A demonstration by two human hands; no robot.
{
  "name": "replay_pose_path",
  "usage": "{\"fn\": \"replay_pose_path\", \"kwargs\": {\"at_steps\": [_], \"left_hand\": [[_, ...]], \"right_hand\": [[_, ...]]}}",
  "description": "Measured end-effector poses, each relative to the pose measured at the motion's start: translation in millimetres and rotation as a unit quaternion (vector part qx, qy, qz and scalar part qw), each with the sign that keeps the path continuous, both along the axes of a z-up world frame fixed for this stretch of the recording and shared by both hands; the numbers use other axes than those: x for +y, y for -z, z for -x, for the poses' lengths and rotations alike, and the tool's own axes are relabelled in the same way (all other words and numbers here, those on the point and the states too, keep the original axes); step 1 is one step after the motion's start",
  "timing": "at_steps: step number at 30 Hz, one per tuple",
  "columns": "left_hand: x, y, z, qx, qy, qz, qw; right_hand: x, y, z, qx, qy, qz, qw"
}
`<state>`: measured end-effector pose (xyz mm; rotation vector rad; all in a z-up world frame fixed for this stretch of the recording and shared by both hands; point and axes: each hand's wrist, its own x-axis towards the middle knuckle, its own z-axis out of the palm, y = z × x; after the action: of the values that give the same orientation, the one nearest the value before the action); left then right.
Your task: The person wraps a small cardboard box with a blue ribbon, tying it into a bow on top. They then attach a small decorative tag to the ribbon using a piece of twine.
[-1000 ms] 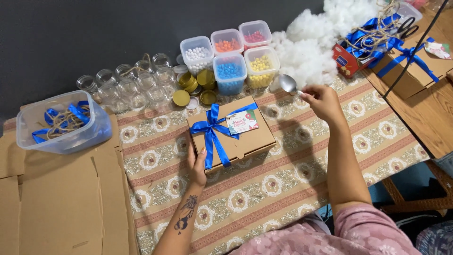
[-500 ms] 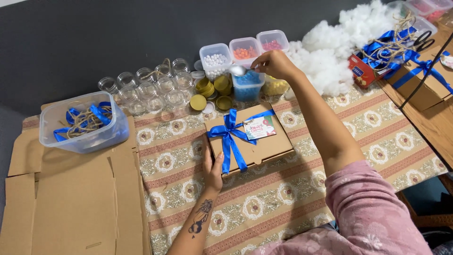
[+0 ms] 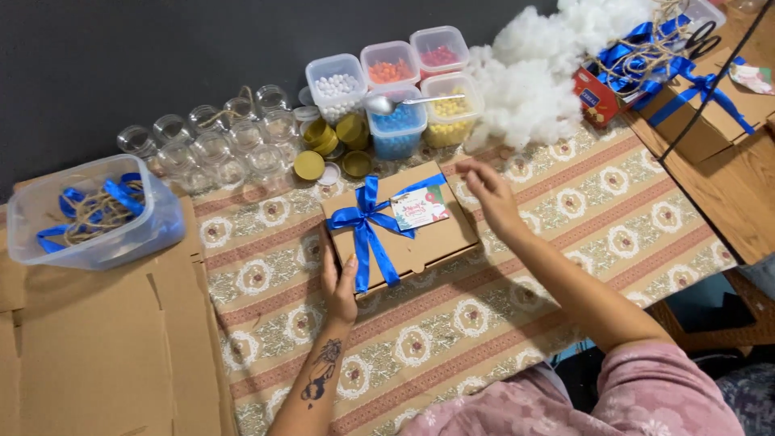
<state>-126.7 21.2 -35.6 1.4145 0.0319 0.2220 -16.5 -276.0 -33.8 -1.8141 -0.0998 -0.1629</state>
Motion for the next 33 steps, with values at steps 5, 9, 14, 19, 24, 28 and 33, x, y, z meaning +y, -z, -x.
{"fn": "replay_pose_path", "kwargs": {"at_steps": [5,9,14,19,24,28,33], "left_hand": [[-4.3,25.1,-0.4,0.008,0.031,0.0,0.999],[-10.8,24.7,7.8,0.003,0.054,-0.026,0.998],[-46.5,-20.1,11.4,0.022,0.124,-0.071,0.989],[-100.1,-38.9,-13.0,-0.068,0.157,-0.078,0.982],[-145.8,-16.3,-49.3,-0.066,0.227,-0.069,0.969],[-169.1,-9.6,-70.0,-0.06,0.23,-0.084,0.968],[-185.9,28.0,-95.4,-0.035,0.232,-0.067,0.97]], "right_hand": [[11.3,-16.2,83.2,0.169,-0.045,-0.05,0.983],[3.7,-15.6,90.1,0.214,-0.062,-0.161,0.961],[-25.1,-43.2,107.2,0.204,-0.036,-0.184,0.961],[-74.7,-59.3,100.7,0.149,-0.016,-0.16,0.976],[-135.7,-34.7,74.9,0.138,0.043,-0.21,0.967],[-149.2,-48.0,52.2,0.149,0.056,-0.248,0.956],[-178.8,-26.1,14.7,0.132,0.004,-0.21,0.969]]}}
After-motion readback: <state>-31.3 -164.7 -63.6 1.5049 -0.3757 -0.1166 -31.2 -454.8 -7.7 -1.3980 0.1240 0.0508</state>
